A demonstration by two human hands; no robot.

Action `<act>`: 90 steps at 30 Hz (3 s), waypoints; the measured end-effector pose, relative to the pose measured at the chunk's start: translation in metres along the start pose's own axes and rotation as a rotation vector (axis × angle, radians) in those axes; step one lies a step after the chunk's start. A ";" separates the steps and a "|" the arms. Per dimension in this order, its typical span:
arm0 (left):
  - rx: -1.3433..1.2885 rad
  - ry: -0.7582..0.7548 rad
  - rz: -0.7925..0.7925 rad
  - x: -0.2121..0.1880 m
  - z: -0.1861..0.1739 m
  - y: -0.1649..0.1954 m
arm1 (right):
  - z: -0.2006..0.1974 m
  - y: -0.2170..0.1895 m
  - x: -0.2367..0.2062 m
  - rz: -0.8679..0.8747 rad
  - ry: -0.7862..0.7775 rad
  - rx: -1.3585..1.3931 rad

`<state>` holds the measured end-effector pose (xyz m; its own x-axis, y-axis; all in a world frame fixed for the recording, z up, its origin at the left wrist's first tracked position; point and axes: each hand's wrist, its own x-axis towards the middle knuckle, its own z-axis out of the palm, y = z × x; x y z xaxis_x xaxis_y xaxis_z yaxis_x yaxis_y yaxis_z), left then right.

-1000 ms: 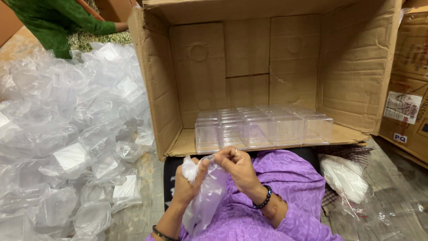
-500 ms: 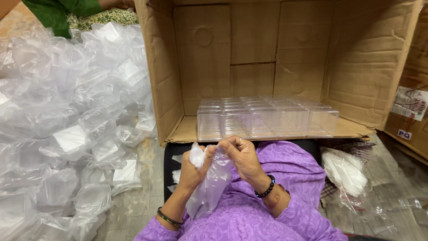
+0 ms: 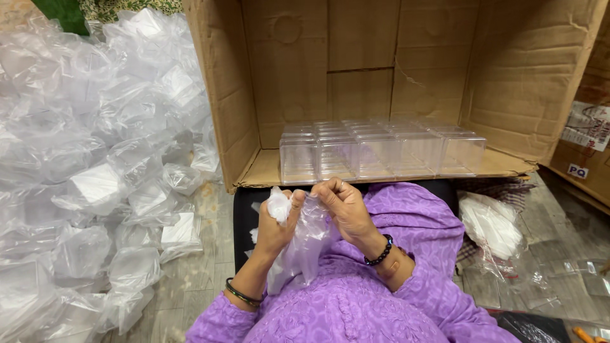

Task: The person sits on the floor and packs clear plastic boxes one at a time. They place a white foam insert into a plastic bag, insert a box into the bag, and place the bagged box into a large cardboard carton, repeating the cycle.

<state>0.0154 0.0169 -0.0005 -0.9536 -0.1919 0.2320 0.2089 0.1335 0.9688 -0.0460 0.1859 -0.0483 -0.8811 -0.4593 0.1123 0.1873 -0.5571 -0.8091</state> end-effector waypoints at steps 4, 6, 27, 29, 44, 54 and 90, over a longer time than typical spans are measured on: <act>0.041 -0.063 0.014 0.001 -0.001 0.010 | -0.001 -0.001 0.000 0.137 0.008 0.130; -0.103 -0.171 -0.035 -0.003 -0.009 0.015 | 0.001 -0.003 -0.001 0.189 -0.026 0.222; -0.988 -0.635 -0.392 -0.003 -0.119 -0.033 | -0.025 -0.051 0.008 0.279 -0.492 -0.478; -0.289 -0.199 -0.525 0.039 -0.109 -0.053 | -0.022 -0.042 0.038 0.024 -0.186 -1.008; -0.154 0.147 -0.275 0.138 -0.028 -0.129 | -0.013 0.018 0.109 -0.530 0.301 -1.373; -0.385 0.262 -0.273 0.051 -0.096 -0.115 | 0.016 0.056 0.086 -0.152 0.172 -0.679; 1.188 0.723 -0.547 -0.063 -0.277 -0.159 | 0.043 0.120 0.069 0.095 -0.352 -1.126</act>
<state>0.1024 -0.2619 -0.1454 -0.4684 -0.8583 0.2096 -0.7621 0.5125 0.3956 -0.0655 0.0574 -0.1131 -0.6834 -0.7293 0.0342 -0.3974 0.3323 -0.8554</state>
